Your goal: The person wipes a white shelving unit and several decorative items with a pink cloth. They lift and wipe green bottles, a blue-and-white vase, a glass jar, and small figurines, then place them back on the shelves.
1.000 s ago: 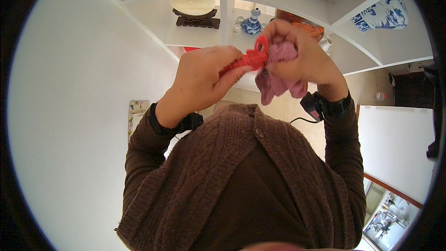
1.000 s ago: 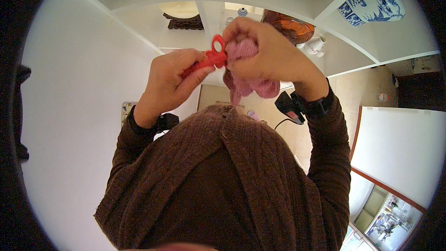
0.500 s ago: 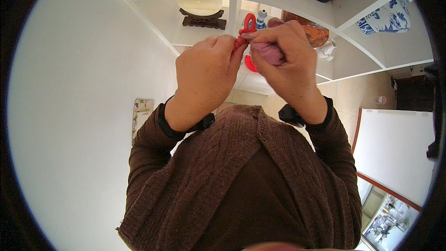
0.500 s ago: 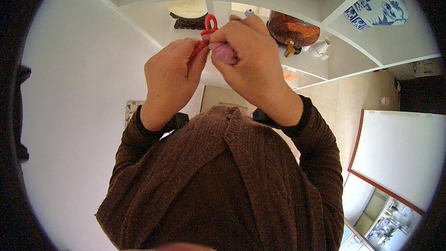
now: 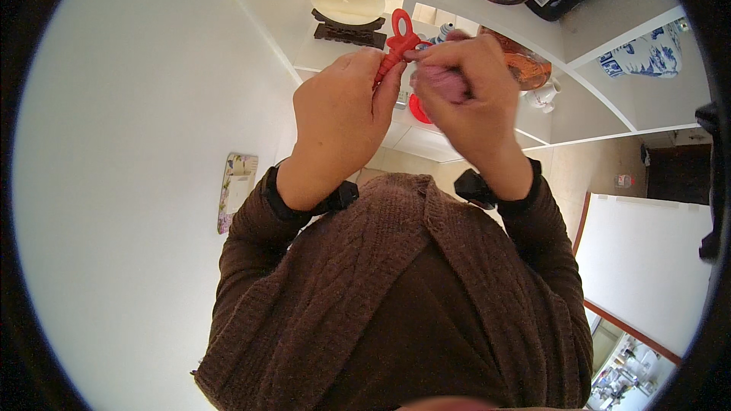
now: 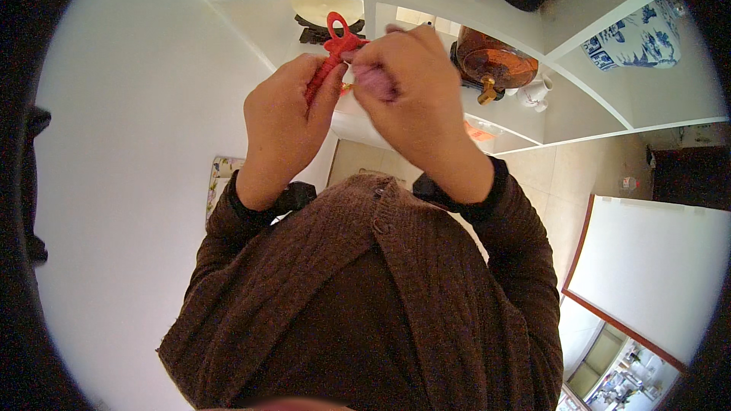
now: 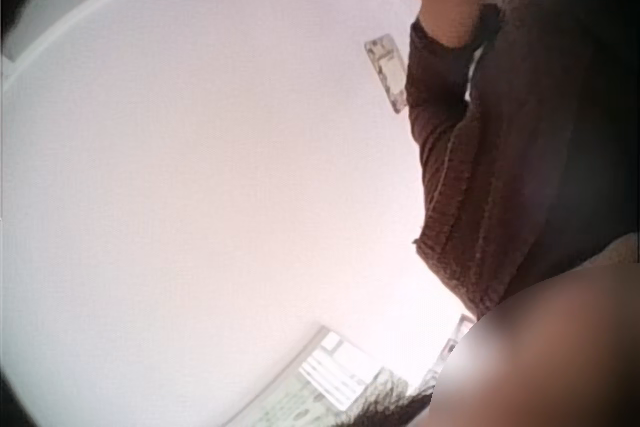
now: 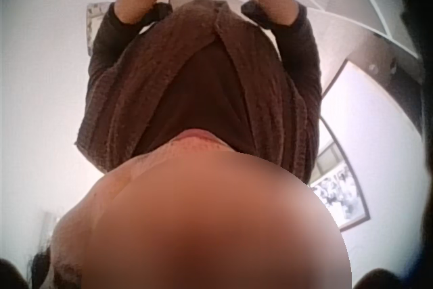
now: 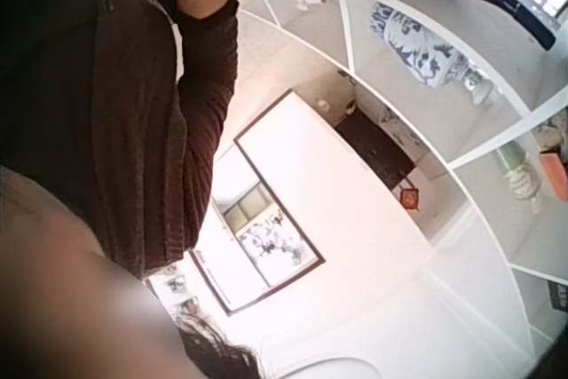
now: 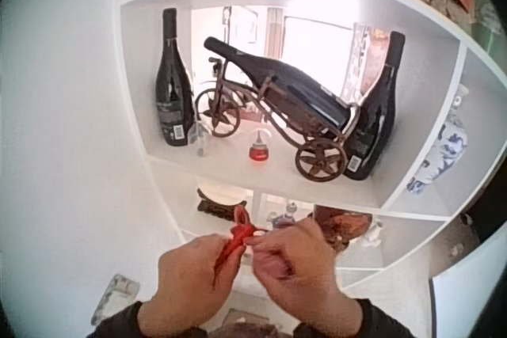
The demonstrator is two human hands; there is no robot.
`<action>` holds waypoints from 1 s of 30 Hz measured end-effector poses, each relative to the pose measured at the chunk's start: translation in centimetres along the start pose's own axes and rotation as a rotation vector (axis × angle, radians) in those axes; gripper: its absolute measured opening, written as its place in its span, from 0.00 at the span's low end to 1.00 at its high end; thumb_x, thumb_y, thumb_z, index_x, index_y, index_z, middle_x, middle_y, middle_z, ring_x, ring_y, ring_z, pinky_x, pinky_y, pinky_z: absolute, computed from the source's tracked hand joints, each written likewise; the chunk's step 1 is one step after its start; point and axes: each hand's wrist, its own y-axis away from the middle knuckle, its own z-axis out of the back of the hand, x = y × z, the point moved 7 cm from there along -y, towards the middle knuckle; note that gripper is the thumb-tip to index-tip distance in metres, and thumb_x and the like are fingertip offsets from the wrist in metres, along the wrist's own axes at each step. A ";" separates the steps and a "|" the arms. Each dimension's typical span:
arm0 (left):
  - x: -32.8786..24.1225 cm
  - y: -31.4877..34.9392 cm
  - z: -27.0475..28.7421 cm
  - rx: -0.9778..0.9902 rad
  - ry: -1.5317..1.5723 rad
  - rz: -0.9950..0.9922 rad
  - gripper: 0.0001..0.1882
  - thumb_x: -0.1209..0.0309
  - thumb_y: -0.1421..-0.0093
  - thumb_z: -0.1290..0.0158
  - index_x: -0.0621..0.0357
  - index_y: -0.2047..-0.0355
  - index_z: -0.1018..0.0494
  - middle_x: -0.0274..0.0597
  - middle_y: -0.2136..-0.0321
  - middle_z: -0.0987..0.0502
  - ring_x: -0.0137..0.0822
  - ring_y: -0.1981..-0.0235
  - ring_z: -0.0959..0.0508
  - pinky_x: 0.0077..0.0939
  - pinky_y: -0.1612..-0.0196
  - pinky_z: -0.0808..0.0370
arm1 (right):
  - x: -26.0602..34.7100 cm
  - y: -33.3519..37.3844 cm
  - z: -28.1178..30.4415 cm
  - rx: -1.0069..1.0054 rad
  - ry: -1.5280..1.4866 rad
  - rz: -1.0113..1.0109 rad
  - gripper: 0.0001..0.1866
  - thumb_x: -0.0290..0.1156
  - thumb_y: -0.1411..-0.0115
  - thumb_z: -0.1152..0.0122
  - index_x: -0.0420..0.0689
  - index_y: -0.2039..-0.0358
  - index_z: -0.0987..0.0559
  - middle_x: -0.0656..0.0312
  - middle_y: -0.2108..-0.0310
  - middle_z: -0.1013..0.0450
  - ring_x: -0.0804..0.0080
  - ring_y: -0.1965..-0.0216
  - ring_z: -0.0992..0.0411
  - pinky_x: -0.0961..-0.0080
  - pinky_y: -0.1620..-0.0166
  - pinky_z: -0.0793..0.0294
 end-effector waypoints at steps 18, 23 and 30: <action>3.0 0.2 -5.2 0.529 1.431 0.515 0.21 0.56 0.27 0.60 0.61 0.66 0.28 0.37 0.81 0.28 0.27 0.86 0.31 0.19 0.83 0.35 | -3.5 1.1 -0.2 0.007 -0.498 -0.494 0.10 0.24 0.47 0.32 0.40 0.65 0.23 0.65 0.65 0.24 0.82 0.64 0.27 0.81 0.61 0.25; 2.6 0.9 -6.4 0.646 1.583 0.568 0.22 0.55 0.28 0.59 0.61 0.67 0.29 0.39 0.82 0.28 0.29 0.87 0.31 0.19 0.84 0.34 | -4.7 0.9 0.7 -0.067 -0.479 -0.546 0.09 0.24 0.48 0.33 0.40 0.66 0.23 0.64 0.66 0.24 0.82 0.63 0.27 0.81 0.60 0.25; 3.1 1.1 -6.3 0.584 1.500 0.638 0.22 0.54 0.29 0.59 0.61 0.69 0.30 0.39 0.83 0.30 0.30 0.88 0.31 0.20 0.84 0.34 | -4.1 0.7 0.5 -0.002 -0.509 -0.518 0.09 0.24 0.47 0.34 0.40 0.65 0.23 0.66 0.66 0.24 0.82 0.67 0.26 0.82 0.61 0.24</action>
